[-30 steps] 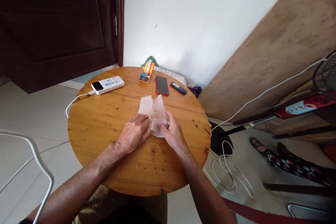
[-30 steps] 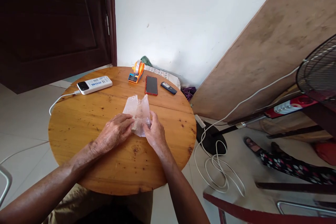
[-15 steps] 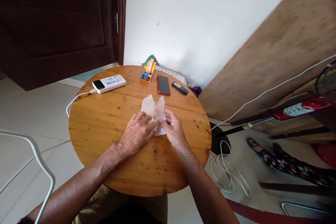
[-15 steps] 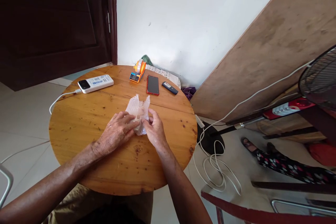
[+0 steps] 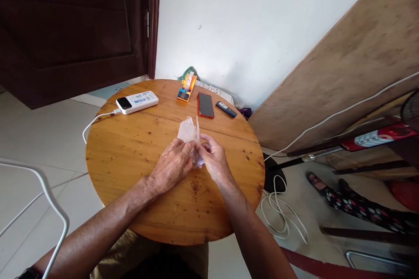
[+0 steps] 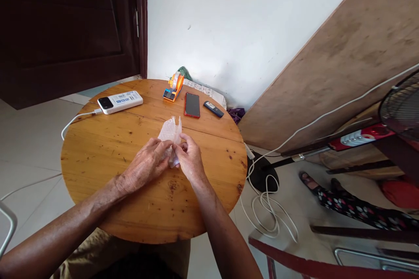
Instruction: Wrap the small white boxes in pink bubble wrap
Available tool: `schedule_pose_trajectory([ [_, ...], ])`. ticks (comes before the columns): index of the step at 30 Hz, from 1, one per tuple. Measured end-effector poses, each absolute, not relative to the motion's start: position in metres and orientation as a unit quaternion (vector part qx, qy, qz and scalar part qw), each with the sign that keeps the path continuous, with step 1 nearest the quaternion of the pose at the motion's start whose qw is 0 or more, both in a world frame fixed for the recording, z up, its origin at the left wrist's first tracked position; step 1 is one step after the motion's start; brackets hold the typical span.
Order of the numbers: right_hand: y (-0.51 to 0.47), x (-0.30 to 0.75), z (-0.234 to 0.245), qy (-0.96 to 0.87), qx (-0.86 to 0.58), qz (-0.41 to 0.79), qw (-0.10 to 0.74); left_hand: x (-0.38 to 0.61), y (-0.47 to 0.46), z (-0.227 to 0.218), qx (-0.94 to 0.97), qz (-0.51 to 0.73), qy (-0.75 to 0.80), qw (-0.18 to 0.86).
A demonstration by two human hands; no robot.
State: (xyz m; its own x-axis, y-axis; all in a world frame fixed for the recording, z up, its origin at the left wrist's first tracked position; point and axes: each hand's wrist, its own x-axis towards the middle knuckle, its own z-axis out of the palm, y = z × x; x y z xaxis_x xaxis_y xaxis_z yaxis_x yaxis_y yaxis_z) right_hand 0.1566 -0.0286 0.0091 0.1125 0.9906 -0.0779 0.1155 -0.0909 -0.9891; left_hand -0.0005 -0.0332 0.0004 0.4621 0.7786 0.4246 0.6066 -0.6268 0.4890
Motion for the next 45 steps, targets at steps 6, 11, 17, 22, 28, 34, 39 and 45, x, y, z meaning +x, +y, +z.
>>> schedule_pose_trajectory([
  [6,-0.027,0.153,0.016,-0.501,-0.614,0.435,0.428,0.001,-0.034,-0.001,0.831,0.335,0.413,0.162],
  [11,-0.036,0.153,0.031,-0.554,-0.595,0.440,0.381,-0.001,-0.033,-0.003,0.816,0.371,0.402,0.189],
  [17,-0.045,0.153,0.035,-0.637,-0.587,0.382,0.322,-0.004,-0.031,-0.002,0.723,0.445,0.435,0.299],
  [22,-0.046,0.152,0.031,-0.692,-0.578,0.307,0.304,0.003,-0.030,0.003,0.693,0.448,0.495,0.271],
  [28,-0.049,0.159,0.032,-0.702,-0.538,0.336,0.324,0.007,-0.028,0.002,0.709,0.402,0.521,0.254],
  [34,-0.035,0.178,0.040,-0.737,-0.535,0.290,0.294,0.008,-0.024,0.002,0.757,0.344,0.524,0.185],
  [39,-0.001,0.185,0.047,-0.837,-0.481,0.111,0.237,0.007,-0.020,0.001,0.781,0.350,0.491,0.166],
  [45,0.035,0.175,0.044,-0.907,-0.393,0.056,0.138,0.009,-0.019,0.000,0.782,0.347,0.476,0.204],
])
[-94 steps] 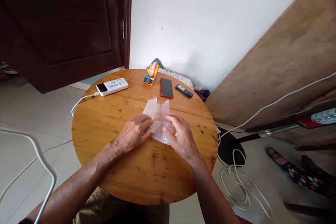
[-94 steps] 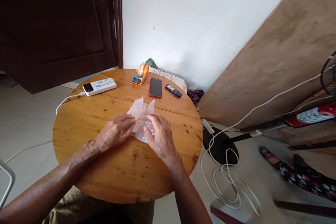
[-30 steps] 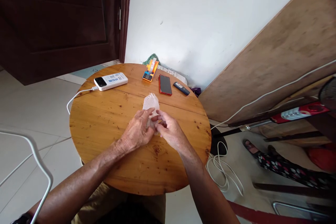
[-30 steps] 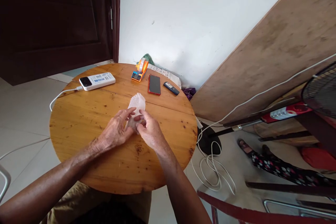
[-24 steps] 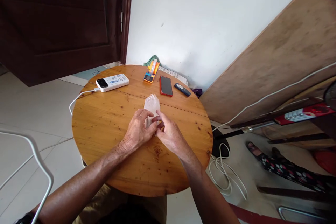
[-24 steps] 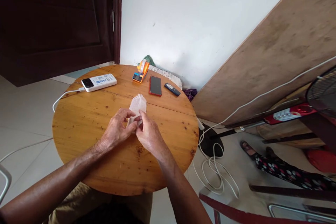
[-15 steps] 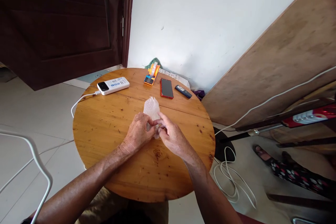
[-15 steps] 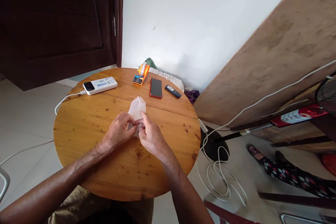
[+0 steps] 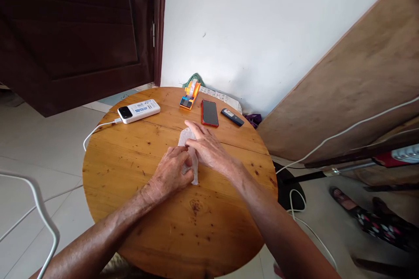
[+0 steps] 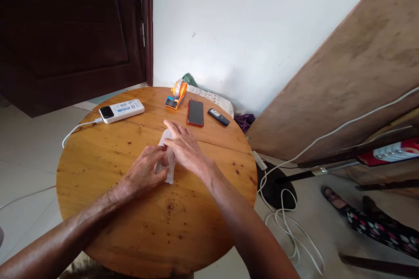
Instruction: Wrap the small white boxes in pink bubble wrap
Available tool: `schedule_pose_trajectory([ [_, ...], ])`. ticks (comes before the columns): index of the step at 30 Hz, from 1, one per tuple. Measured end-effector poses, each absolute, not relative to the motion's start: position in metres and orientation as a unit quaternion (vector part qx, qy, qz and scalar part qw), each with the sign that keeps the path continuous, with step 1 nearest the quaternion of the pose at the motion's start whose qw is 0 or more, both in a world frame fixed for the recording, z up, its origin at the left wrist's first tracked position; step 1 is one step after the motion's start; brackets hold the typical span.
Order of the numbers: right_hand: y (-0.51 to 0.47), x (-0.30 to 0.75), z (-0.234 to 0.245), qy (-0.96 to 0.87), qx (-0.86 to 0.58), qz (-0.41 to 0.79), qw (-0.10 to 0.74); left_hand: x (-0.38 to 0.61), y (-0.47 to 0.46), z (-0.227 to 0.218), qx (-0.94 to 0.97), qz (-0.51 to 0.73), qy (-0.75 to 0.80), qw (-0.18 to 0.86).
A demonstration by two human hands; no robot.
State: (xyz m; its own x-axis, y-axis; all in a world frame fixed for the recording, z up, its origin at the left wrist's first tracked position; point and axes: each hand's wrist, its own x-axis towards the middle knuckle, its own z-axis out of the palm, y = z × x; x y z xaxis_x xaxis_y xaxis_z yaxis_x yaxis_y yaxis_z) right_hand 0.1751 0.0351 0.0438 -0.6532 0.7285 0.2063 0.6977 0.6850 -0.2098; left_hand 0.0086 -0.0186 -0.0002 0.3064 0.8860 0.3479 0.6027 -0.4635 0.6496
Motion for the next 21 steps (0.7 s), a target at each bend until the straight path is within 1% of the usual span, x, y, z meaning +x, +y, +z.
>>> schedule_pose_trajectory([
  [3,0.042,0.181,0.048,-0.911,-0.389,0.033,0.129,0.009,-0.019,0.003,0.778,0.346,0.475,0.222],
  [9,0.049,0.186,0.056,-0.907,-0.393,0.028,0.148,0.010,-0.020,0.006,0.771,0.329,0.479,0.260],
  [14,0.062,0.172,0.032,-0.904,-0.409,0.050,0.111,0.010,-0.025,-0.001,0.780,0.362,0.474,0.189],
  [17,0.067,0.171,0.018,-0.900,-0.418,0.068,0.104,0.008,-0.028,0.001,0.808,0.349,0.445,0.164],
  [19,0.068,0.177,0.013,-0.890,-0.429,0.074,0.133,0.007,-0.028,0.003,0.818,0.342,0.429,0.174],
  [21,0.067,0.187,0.009,-0.861,-0.463,0.089,0.192,0.007,-0.028,0.004,0.816,0.344,0.422,0.195],
])
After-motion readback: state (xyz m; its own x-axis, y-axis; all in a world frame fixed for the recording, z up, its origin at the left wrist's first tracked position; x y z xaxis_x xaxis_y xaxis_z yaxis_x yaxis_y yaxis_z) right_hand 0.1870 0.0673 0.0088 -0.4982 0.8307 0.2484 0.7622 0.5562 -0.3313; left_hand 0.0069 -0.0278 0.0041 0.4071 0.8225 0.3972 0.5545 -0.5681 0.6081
